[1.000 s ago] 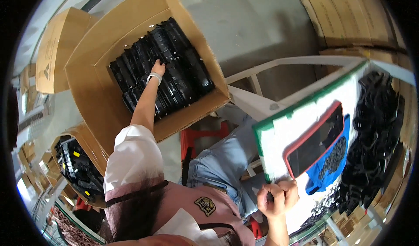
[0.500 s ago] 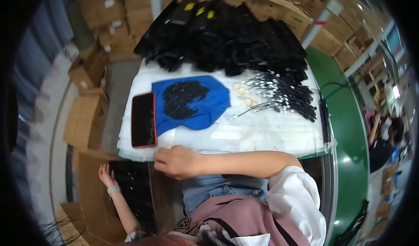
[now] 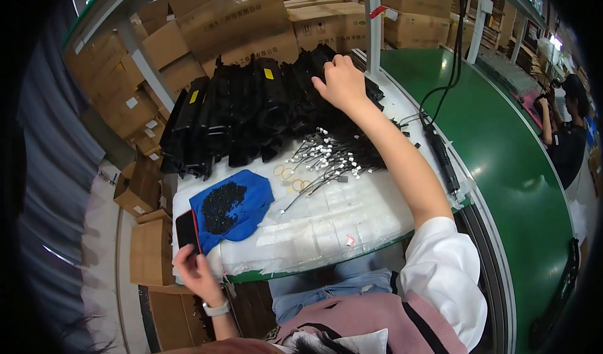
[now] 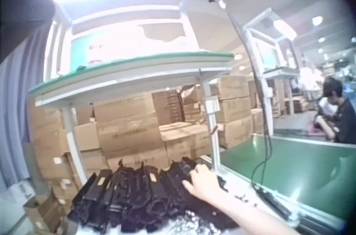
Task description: Assembling printer toner cartridges by inserting components and securing them with an electric screwdriver.
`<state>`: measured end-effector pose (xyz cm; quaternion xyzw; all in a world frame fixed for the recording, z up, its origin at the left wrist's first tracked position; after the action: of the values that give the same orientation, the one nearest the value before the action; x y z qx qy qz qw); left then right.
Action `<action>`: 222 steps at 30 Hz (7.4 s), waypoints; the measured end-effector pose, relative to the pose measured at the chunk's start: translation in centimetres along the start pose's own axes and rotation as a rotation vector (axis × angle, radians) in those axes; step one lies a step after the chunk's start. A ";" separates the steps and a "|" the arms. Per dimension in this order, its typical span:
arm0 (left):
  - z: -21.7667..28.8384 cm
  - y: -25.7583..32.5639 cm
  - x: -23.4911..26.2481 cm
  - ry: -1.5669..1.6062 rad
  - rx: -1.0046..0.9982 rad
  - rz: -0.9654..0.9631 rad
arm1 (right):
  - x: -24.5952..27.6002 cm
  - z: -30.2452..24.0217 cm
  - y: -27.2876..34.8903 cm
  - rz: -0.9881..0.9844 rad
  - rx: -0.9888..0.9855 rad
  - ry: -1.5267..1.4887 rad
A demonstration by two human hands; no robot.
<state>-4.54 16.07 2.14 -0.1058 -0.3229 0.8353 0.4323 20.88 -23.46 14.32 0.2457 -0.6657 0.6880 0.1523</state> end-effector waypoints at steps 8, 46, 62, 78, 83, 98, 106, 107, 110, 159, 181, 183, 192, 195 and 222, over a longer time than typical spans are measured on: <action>2.0 -0.6 -7.6 -0.066 -0.182 -0.182 | -5.3 -2.2 -5.1 -0.550 -0.089 0.308; -4.1 -8.4 -10.2 -1.106 -0.202 -0.603 | 10.7 0.0 18.5 -0.691 0.223 -0.622; -4.4 -9.3 -10.7 -0.808 -0.143 -0.473 | 9.4 19.2 21.0 -0.746 -0.715 0.299; 8.7 0.5 -18.7 0.556 0.538 -0.930 | 19.8 4.1 15.3 0.234 -0.405 -1.941; 12.5 3.3 -20.6 0.648 0.445 -1.164 | 20.1 1.6 15.4 0.370 -0.243 -2.219; 11.9 4.9 -21.9 0.661 0.609 -1.257 | 20.3 2.8 18.0 0.455 -0.352 -2.148; 12.5 6.0 -22.8 0.563 0.567 -1.317 | 20.8 3.6 19.3 0.350 -0.351 -2.129; 12.5 6.2 -22.9 0.558 0.579 -1.327 | 20.8 3.8 19.5 0.358 -0.352 -2.129; 13.3 6.3 -24.4 0.702 0.771 -1.439 | 21.1 5.1 20.0 0.437 -0.352 -2.166; 17.6 -7.2 -44.8 0.733 -0.194 -0.830 | 23.2 6.6 22.8 0.228 -0.089 -2.245; 5.4 -4.7 -25.9 0.029 -0.117 -1.086 | 19.9 3.5 17.6 -0.016 -0.118 -2.368; 5.2 -3.9 -24.9 0.093 -0.051 -1.127 | 19.6 2.8 16.6 -0.010 -0.112 -2.373; 5.9 -1.5 -22.4 0.181 -0.261 -1.244 | 18.0 0.5 14.6 -0.272 -0.020 -2.316; 5.1 -2.3 -22.6 0.126 -0.244 -1.210 | 17.3 -0.3 14.0 -0.229 -0.008 -2.342; 3.0 -3.2 -24.5 0.051 -0.247 -1.163 | 16.2 0.1 15.2 -0.256 -0.126 -2.302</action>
<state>10.94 -3.30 3.93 0.0189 -0.4120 0.4147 0.8111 -0.74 -26.46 10.26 0.7839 -0.4138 0.0029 -0.4629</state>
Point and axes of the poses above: each hand's wrist, its own y-axis away from the middle knuckle, its own x-axis out of the back of the hand, z = x × y, the point moved 3 cm from there along -y, towards the middle knuckle, and after that the axes turned 3 degrees about y, right-handed, at the moved point
